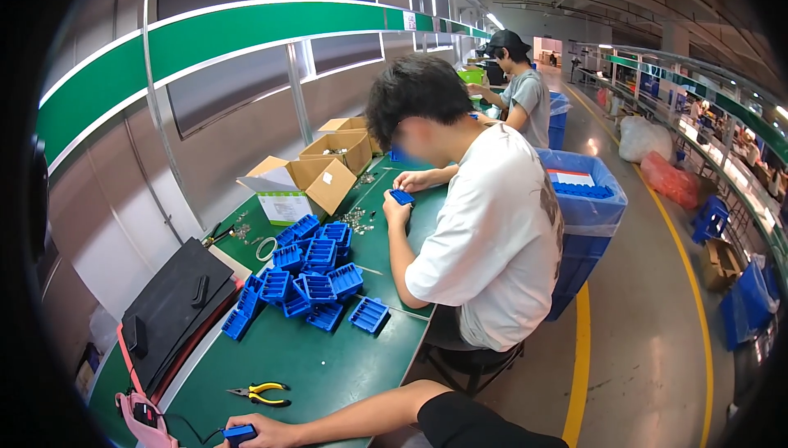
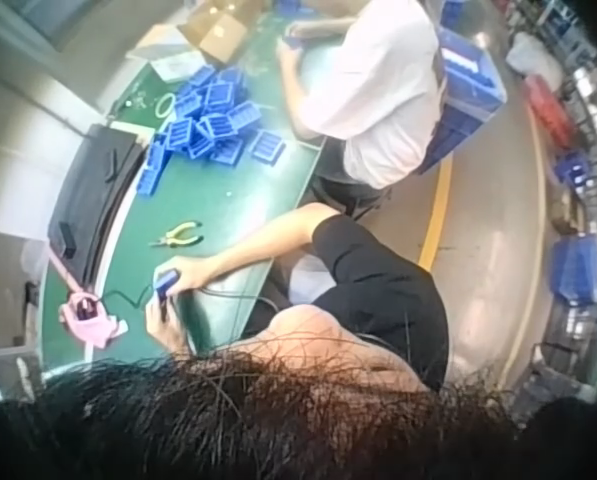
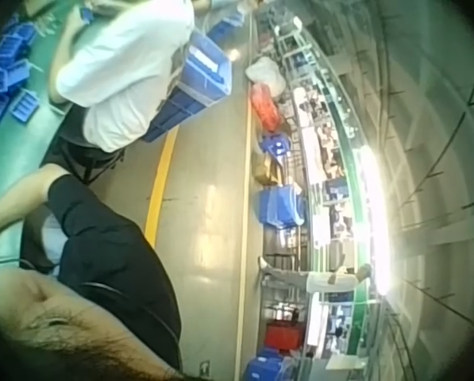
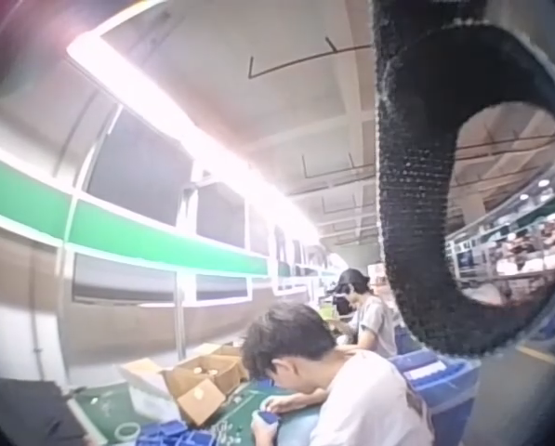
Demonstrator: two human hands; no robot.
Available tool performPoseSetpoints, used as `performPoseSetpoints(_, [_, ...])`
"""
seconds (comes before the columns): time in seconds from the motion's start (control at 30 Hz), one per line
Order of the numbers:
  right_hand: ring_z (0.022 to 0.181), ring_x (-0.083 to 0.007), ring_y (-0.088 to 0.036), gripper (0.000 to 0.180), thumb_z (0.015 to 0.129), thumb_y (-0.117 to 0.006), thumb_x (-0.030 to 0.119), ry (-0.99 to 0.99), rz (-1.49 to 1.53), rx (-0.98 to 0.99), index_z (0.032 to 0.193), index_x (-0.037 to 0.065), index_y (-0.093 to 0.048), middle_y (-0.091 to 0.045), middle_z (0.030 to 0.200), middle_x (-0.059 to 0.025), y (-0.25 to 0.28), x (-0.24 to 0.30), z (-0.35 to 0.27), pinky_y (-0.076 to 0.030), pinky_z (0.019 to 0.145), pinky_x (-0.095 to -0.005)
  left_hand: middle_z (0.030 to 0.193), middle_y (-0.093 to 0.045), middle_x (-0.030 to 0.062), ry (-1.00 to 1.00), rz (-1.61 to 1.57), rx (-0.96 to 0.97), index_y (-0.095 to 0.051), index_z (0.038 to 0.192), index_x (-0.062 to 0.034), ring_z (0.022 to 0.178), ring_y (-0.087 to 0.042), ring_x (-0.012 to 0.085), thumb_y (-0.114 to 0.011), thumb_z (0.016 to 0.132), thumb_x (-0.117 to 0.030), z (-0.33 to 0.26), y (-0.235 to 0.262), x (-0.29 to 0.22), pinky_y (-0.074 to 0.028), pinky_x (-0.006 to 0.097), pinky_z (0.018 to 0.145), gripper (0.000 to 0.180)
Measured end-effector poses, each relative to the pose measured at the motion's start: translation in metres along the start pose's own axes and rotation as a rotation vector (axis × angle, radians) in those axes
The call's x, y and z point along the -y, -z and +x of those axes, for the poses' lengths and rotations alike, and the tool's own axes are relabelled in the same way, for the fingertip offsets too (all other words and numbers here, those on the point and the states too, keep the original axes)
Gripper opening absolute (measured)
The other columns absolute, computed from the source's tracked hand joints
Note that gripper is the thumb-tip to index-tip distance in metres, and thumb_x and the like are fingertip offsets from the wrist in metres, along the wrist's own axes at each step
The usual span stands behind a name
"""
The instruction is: Soldering electrical wires into blue plastic housings on an assembly line.
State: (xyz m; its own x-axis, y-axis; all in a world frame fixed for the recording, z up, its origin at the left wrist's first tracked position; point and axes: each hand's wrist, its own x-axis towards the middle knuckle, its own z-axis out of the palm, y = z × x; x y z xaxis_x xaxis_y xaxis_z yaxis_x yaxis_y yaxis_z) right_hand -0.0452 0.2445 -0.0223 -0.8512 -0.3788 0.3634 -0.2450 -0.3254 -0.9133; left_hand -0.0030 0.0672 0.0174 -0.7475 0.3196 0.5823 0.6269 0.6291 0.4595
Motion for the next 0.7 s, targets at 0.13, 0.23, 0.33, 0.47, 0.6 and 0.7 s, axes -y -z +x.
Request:
performPoseSetpoints(0.13, [0.086,-0.0115,-0.062,0.025,0.080,-0.072,0.012,0.000,0.006,-0.007,0.101,0.002,-0.064,-0.067,0.091,-0.0058,0.000,-0.004,0.001,-0.052,0.077,-0.0287,0.089,-0.062,0.0147,0.045,-0.004,0.014,-0.065,0.104,0.0010,0.076,-0.061,0.0288,-0.068,0.084,0.000,-0.001,-0.001,0.002,-0.049,0.036,0.068,0.021])
performPoseSetpoints(0.23, [0.086,-0.0116,-0.062,0.025,0.080,-0.072,0.012,-0.013,-0.004,-0.006,0.101,0.002,-0.064,-0.068,0.091,-0.0056,0.000,0.000,0.001,-0.052,0.077,-0.0288,0.089,-0.062,0.0139,0.040,-0.004,0.008,-0.065,0.104,0.0008,0.076,-0.061,0.0276,-0.068,0.083,0.001,-0.003,-0.002,0.006,-0.049,0.035,0.068,0.021])
performPoseSetpoints(0.33, [0.086,-0.0115,-0.062,0.024,0.081,-0.072,0.011,-0.001,-0.019,-0.008,0.101,0.002,-0.064,-0.068,0.091,-0.0055,-0.001,0.001,0.002,-0.052,0.077,-0.0288,0.088,-0.062,0.0135,0.026,-0.001,0.001,-0.065,0.105,0.0010,0.075,-0.062,0.0266,-0.068,0.083,0.001,-0.003,-0.001,0.007,-0.050,0.035,0.067,0.022])
performPoseSetpoints(0.47, [0.086,-0.0111,-0.062,0.023,0.082,-0.072,0.011,0.004,-0.028,0.001,0.101,0.001,-0.064,-0.068,0.091,-0.0057,-0.002,0.004,0.000,-0.052,0.076,-0.0285,0.088,-0.063,0.0141,0.004,0.011,-0.006,-0.065,0.105,0.0018,0.074,-0.062,0.0271,-0.068,0.082,0.002,-0.005,0.000,0.006,-0.050,0.035,0.068,0.023])
performPoseSetpoints(0.6, [0.084,-0.0115,-0.063,0.023,0.081,-0.072,0.011,0.004,-0.049,0.008,0.101,0.001,-0.065,-0.068,0.090,-0.0060,-0.001,0.005,-0.003,-0.053,0.075,-0.0286,0.087,-0.063,0.0148,-0.031,0.022,-0.005,-0.065,0.105,0.0021,0.073,-0.062,0.0280,-0.068,0.081,0.002,-0.005,0.001,0.007,-0.051,0.035,0.068,0.024])
performPoseSetpoints(0.7, [0.083,-0.0122,-0.063,0.024,0.081,-0.071,0.010,0.030,-0.106,-0.015,0.102,0.001,-0.065,-0.068,0.089,-0.0065,0.006,0.001,-0.002,-0.053,0.074,-0.0289,0.087,-0.064,0.0152,-0.060,-0.006,0.017,-0.066,0.105,0.0020,0.074,-0.063,0.0285,-0.068,0.081,0.002,0.002,-0.004,0.011,-0.051,0.035,0.069,0.025])
